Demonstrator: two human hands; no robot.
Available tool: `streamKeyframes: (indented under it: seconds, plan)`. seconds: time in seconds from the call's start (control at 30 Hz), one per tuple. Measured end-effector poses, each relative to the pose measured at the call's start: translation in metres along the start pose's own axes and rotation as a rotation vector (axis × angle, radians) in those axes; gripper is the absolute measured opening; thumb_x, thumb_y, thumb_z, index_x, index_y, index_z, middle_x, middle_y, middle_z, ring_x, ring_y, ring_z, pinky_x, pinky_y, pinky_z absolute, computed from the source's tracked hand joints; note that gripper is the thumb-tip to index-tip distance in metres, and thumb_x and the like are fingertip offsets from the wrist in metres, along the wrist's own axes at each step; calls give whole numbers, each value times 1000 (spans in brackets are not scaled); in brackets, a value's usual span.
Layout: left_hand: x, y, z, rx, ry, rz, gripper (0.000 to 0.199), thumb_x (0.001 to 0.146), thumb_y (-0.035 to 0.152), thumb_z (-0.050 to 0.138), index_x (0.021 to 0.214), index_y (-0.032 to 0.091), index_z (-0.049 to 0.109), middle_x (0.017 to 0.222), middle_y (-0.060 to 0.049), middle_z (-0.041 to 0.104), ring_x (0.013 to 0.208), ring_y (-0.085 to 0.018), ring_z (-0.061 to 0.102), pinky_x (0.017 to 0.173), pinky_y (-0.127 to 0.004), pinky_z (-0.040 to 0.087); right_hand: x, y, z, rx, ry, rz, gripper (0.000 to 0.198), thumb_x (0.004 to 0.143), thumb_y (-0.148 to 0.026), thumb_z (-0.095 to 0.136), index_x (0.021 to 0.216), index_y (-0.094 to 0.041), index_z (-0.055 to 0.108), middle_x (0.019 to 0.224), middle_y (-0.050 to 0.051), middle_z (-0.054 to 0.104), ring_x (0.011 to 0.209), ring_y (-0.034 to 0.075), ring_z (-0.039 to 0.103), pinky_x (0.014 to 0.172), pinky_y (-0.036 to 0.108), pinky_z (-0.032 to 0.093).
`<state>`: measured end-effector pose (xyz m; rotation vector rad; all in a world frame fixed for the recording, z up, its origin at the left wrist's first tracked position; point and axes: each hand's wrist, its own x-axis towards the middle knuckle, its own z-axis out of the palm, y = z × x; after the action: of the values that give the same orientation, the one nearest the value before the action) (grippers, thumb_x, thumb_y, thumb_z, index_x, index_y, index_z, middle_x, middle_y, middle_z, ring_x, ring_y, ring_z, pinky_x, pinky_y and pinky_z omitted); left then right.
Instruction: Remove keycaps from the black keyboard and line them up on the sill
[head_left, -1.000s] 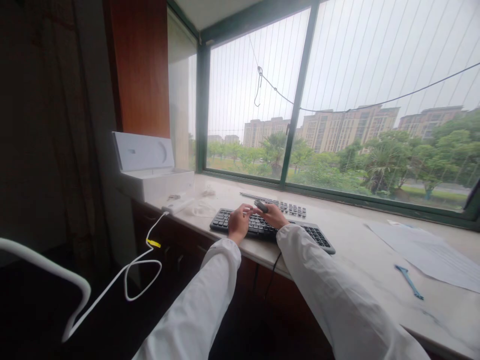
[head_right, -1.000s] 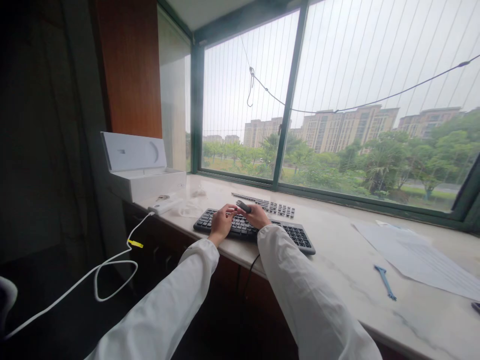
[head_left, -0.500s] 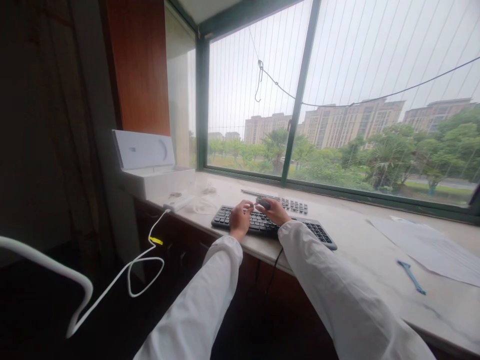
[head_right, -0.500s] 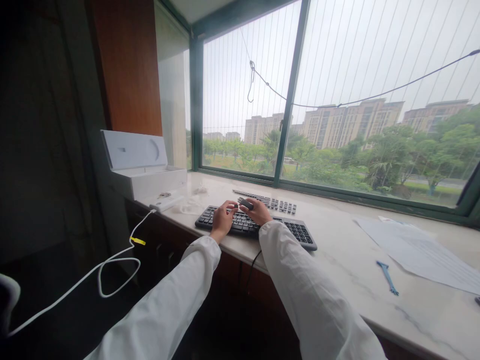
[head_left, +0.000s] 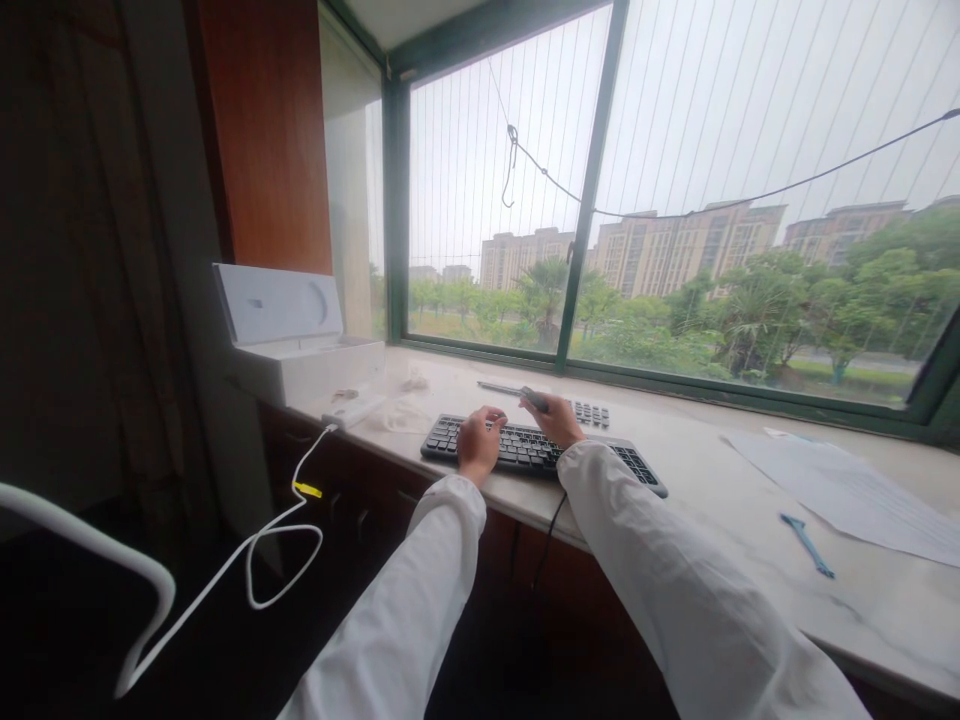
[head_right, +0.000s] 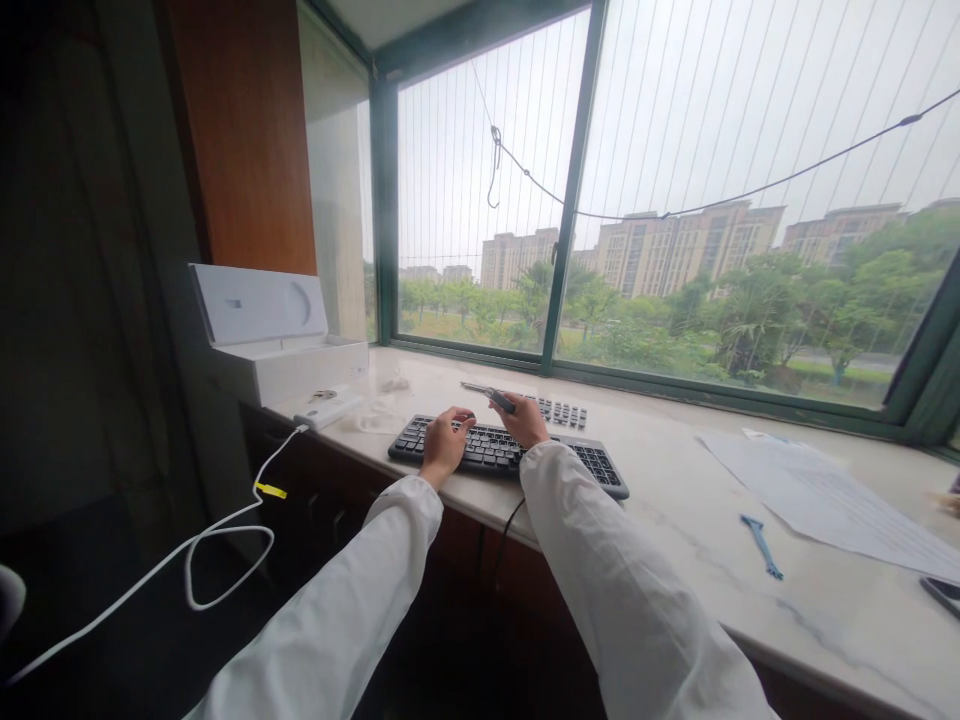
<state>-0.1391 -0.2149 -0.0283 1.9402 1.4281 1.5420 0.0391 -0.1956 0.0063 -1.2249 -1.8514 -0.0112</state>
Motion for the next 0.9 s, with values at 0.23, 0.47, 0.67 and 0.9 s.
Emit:
streamKeyframes:
  seconds: [0.23,0.47,0.67,0.9]
  plan:
    - [-1,-2,1,-7,-18,-19,14,89,31,63,99,23,69,100,-4,73,77,-15,67,78,-28,48,-14,19,-53,-532,-115,231,26,88,-38,52,91,-25,74,85,7,73,76,20,65,62,25,37]
    - [0,-2,1,-17,7,24,16,87,26,66,103,25,66,99,-2,71,74,-14,67,74,-27,48,-43,67,-133,-823,-234,401,29,87,-34,46,91,-26,74,94,9,72,81,23,65,69,31,41]
    - [0,1,0,-65,32,51,14,86,28,67,99,22,66,98,-4,71,69,-13,66,71,-27,49,-80,108,-160,-888,-115,578,34,88,-40,44,100,-27,73,101,11,72,88,27,66,73,36,43]
    - [-3,8,-5,-143,39,2,25,83,40,69,99,22,62,100,-2,72,48,-9,60,64,-27,51,-86,106,-160,-778,-109,576,30,86,-39,49,98,-28,75,101,10,73,88,25,65,71,33,41]
